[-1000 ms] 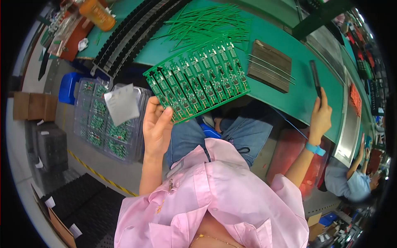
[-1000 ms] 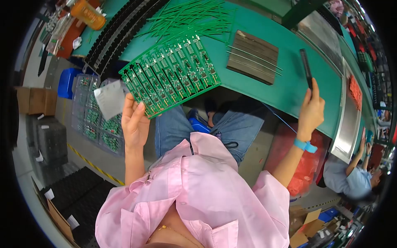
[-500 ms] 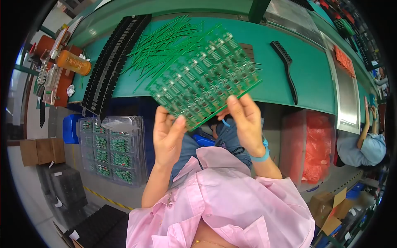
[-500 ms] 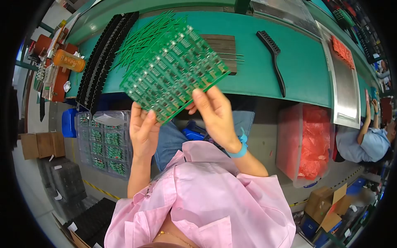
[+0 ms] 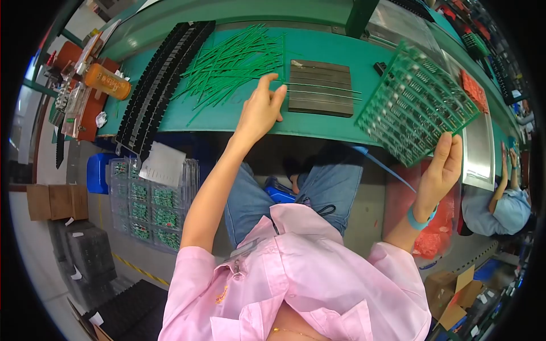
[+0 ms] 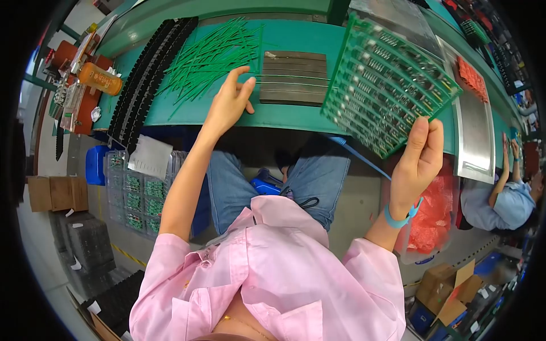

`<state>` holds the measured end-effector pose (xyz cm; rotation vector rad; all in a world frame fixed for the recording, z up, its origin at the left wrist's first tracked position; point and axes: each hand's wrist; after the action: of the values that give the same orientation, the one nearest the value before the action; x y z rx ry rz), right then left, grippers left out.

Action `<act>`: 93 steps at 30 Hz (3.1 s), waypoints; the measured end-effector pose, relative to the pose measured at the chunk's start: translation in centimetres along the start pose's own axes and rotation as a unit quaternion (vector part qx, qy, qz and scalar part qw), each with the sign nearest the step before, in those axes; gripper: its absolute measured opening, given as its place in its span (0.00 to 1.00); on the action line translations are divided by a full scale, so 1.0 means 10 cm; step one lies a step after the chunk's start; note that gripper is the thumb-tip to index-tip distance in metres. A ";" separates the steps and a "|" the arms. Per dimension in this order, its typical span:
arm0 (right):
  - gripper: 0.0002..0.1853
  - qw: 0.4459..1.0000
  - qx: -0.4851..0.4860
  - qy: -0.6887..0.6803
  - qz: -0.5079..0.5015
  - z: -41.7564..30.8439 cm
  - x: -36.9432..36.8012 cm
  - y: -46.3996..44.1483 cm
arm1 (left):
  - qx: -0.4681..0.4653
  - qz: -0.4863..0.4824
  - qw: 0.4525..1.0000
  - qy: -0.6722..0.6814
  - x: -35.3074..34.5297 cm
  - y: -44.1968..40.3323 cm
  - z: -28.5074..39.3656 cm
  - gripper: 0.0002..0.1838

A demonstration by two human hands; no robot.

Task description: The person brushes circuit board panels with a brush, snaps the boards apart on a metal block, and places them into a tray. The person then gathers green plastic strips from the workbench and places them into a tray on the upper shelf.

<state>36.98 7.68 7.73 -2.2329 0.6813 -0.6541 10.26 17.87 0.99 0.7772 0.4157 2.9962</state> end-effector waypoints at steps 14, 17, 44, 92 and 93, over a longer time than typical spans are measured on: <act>0.09 0.998 -0.048 0.016 -0.027 0.05 0.20 0.14 | -0.046 0.087 0.943 -0.318 -0.18 -0.33 0.15 0.20; 0.09 0.998 -0.058 0.005 -0.024 0.09 0.20 0.16 | -0.067 0.091 0.942 -0.317 -0.14 -0.36 0.14 0.21; 0.06 0.853 0.429 0.202 -0.218 0.37 -1.12 -0.68 | -0.180 0.464 0.809 -0.313 1.01 0.03 -0.67 0.14; 0.15 0.844 0.099 -0.063 -0.523 1.07 -1.75 -1.32 | -0.088 0.343 0.929 -0.111 0.58 1.01 -0.65 0.12; 0.14 0.858 0.126 -0.037 -0.497 0.88 -1.65 -1.32 | -0.101 0.337 0.930 -0.110 0.57 1.02 -0.60 0.12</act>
<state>34.01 30.39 7.84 -2.2259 -0.6587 -1.0443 2.88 7.05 1.28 1.4654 -0.2245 3.3880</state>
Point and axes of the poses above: each hand's wrist, its own y-axis away from the middle knuckle, its own x-axis out of the back of the hand, z = x × y, and after that the axes turned 12 degrees about x, right-handed
